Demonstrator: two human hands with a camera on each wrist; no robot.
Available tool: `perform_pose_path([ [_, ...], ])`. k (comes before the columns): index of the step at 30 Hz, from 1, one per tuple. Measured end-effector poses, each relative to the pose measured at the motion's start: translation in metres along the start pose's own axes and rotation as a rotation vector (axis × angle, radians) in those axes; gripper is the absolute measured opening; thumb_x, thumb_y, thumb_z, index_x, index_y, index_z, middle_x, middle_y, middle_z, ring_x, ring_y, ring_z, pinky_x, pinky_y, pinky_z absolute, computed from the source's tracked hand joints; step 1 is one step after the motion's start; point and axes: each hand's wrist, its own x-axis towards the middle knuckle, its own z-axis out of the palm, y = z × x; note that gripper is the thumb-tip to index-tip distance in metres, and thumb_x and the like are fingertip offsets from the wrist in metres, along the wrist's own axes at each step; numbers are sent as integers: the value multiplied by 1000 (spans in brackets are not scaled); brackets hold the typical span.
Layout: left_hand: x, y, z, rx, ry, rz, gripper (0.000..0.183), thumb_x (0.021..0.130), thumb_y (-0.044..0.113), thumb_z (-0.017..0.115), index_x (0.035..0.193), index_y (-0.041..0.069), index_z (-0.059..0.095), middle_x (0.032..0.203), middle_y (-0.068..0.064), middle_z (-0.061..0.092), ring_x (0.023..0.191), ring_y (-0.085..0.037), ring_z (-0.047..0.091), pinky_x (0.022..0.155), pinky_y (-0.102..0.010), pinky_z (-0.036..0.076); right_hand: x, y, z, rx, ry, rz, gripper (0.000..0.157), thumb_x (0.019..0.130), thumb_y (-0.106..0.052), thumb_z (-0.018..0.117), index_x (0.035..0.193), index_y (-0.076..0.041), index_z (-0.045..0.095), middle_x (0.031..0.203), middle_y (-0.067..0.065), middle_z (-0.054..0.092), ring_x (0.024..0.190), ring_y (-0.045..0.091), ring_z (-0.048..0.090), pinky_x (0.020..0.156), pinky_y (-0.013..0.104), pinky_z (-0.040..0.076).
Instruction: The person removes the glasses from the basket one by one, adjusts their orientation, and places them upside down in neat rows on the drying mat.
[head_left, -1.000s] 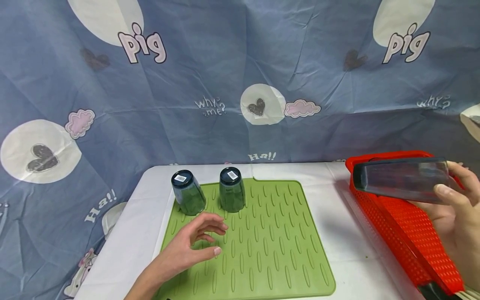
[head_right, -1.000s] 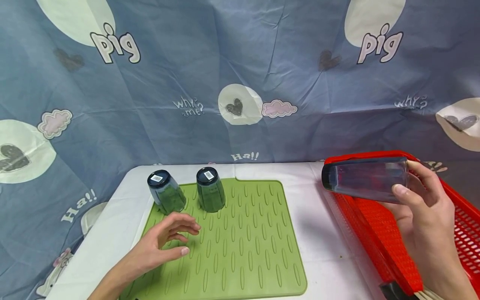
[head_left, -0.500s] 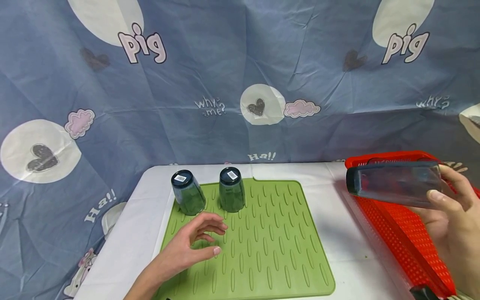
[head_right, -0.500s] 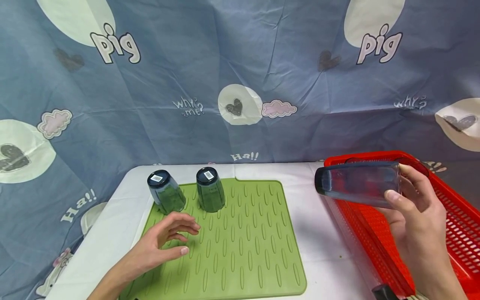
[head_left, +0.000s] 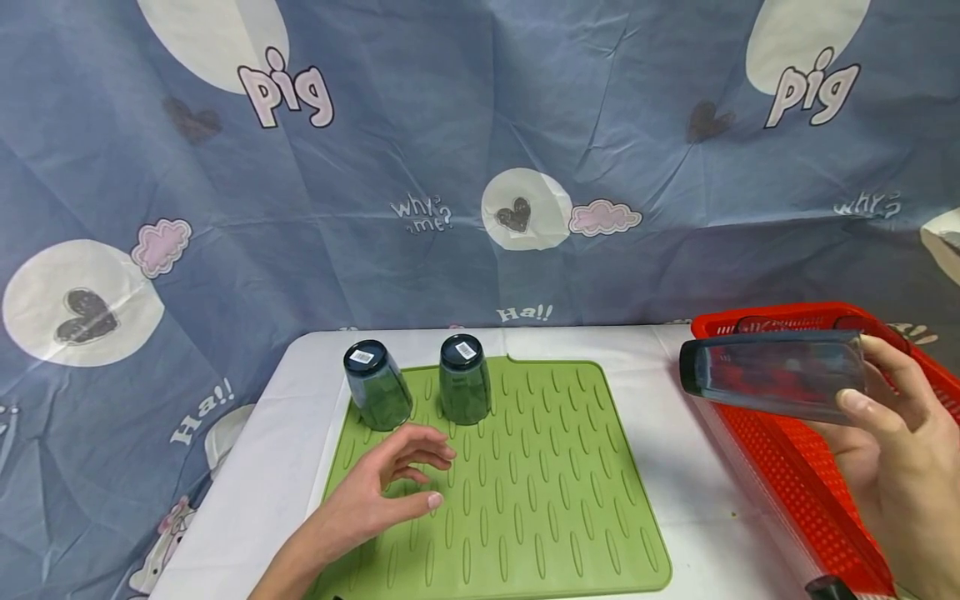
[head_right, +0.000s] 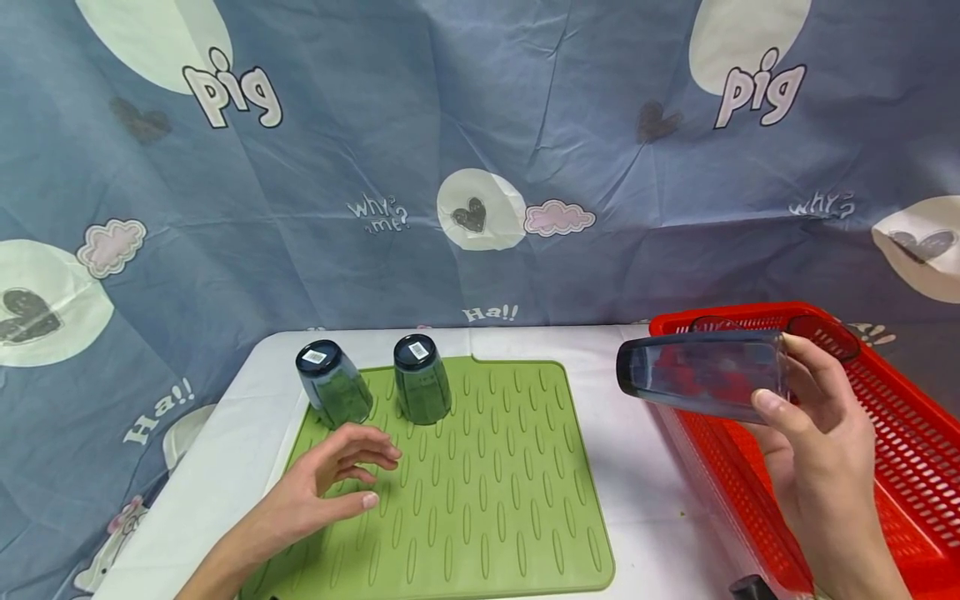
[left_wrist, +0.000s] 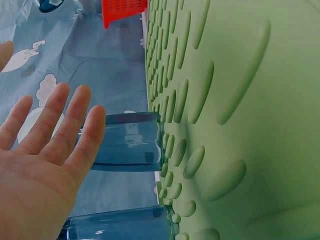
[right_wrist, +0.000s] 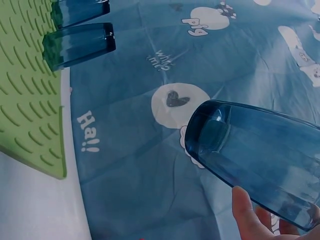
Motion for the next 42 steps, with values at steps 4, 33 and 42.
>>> perform_pose_path([
  [4,0,0,1,-6,-1,-6,47,91,7,69,134,15,51,126,-16,58,114,-28,58,91,-43,51,-1,0,1,0,15,-1,53,92,17,38,144,5,38,128,18,52,99,26,65,81,36,58],
  [33,0,3,-5,80,42,-23,46,90,12,73,130,20,52,124,-6,59,113,-28,58,89,-40,51,-12,19,17,134,-45,158,46,97,7,37,141,-1,44,128,12,50,101,23,64,85,41,57],
  [42,2,3,3,97,65,-65,47,89,16,75,129,23,53,124,-5,59,114,-29,58,91,-39,51,-13,30,21,251,-154,164,45,97,8,32,138,-1,47,128,12,54,102,25,66,87,43,56],
])
